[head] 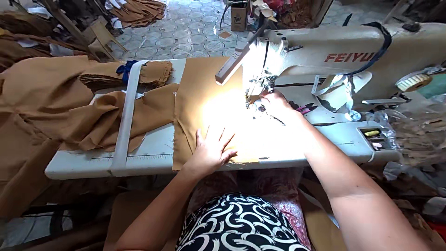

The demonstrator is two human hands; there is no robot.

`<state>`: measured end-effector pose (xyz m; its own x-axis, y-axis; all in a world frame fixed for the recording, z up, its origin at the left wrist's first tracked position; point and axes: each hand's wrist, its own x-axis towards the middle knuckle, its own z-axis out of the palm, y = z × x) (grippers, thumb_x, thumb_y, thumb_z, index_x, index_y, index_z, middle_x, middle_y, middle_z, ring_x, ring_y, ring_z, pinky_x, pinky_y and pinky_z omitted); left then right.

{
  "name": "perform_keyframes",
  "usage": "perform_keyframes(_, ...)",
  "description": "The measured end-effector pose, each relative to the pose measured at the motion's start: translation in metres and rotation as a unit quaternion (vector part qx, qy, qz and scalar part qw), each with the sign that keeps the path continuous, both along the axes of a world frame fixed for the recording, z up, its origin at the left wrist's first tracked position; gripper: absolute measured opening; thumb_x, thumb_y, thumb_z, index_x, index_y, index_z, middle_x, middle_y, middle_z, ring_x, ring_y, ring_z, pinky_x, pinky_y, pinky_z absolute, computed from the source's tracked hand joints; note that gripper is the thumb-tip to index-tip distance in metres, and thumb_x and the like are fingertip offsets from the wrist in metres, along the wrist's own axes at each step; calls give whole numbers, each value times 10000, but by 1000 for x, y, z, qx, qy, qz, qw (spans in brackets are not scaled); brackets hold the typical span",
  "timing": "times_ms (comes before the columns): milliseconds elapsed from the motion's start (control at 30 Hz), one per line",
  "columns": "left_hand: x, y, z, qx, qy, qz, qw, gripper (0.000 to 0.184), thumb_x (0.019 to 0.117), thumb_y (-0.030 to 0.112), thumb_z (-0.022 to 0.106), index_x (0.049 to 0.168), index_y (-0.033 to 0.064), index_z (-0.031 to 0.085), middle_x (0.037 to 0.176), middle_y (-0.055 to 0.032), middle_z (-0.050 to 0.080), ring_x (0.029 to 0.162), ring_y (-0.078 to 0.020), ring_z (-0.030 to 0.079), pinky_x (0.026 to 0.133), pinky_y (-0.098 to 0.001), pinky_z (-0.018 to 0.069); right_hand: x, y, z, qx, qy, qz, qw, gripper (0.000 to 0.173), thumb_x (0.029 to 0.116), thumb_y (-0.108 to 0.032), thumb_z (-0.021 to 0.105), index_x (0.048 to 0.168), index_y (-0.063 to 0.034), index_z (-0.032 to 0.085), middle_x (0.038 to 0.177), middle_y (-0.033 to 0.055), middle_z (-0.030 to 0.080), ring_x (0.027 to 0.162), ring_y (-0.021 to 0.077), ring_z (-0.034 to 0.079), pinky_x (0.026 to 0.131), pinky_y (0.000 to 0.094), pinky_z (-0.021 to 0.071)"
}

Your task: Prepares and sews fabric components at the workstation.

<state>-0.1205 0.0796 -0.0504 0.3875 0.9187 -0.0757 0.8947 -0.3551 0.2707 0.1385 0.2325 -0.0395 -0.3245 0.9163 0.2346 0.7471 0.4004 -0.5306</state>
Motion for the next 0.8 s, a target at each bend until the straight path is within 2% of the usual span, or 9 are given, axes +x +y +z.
perform_keyframes(33,0,0,0,-2,2,1,1000,697,1025,673,323,1614,302,355,1715,-91,206,1584,-409,80,1141,-798,7,0,9,-8,27,-1,14,1000,291,1050,-75,492,1173,94,694,1214,312,662,1203,466,614,1056,595,439)
perform_keyframes(167,0,-3,-3,16,-4,5,1000,689,1022,677,317,1604,313,374,1702,-87,251,1583,-402,100,1151,-783,34,2,19,-29,100,-10,31,994,292,1038,-162,547,1119,56,725,1142,306,683,1115,487,650,970,648,468)
perform_keyframes(233,-1,-3,-5,28,-11,4,1000,694,1022,668,328,1604,293,381,1695,-96,269,1578,-404,128,1145,-788,60,5,18,-32,104,-24,37,994,318,1047,-183,525,1202,15,720,1207,293,670,1172,491,620,991,665,447)
perform_keyframes(333,-1,-4,-7,42,-8,-3,999,708,1016,676,320,1604,286,382,1688,-112,282,1567,-415,173,1130,-808,87,7,13,-31,63,-75,16,995,373,1074,-226,472,1371,-98,658,1425,227,591,1370,479,486,1080,682,361)
perform_keyframes(467,-1,-2,-3,33,3,0,999,705,1023,666,319,1617,287,349,1690,-122,271,1565,-432,167,1124,-817,80,4,17,-29,28,-103,-5,994,420,1084,-275,445,1462,-156,584,1514,187,525,1455,462,388,1131,696,286)
perform_keyframes(567,-5,3,-5,31,-4,-4,1000,743,1001,708,291,1607,287,373,1689,-136,270,1562,-454,155,1115,-831,62,4,19,-29,17,-110,-6,994,436,1088,-303,420,1476,-175,570,1526,168,514,1466,435,376,1135,677,284)
perform_keyframes(667,-6,3,-5,33,-6,-6,999,765,991,725,271,1605,280,377,1681,-166,272,1562,-462,145,1111,-833,48,5,13,-24,3,-90,4,996,447,1089,-308,399,1463,-149,586,1512,191,518,1455,410,402,1167,649,256)
perform_keyframes(800,-5,2,-5,33,-3,-2,999,784,984,738,252,1608,278,370,1686,-166,260,1561,-472,128,1113,-829,43,5,12,-21,1,-84,9,996,439,1091,-293,396,1449,-139,598,1499,175,529,1444,380,420,1191,609,246)
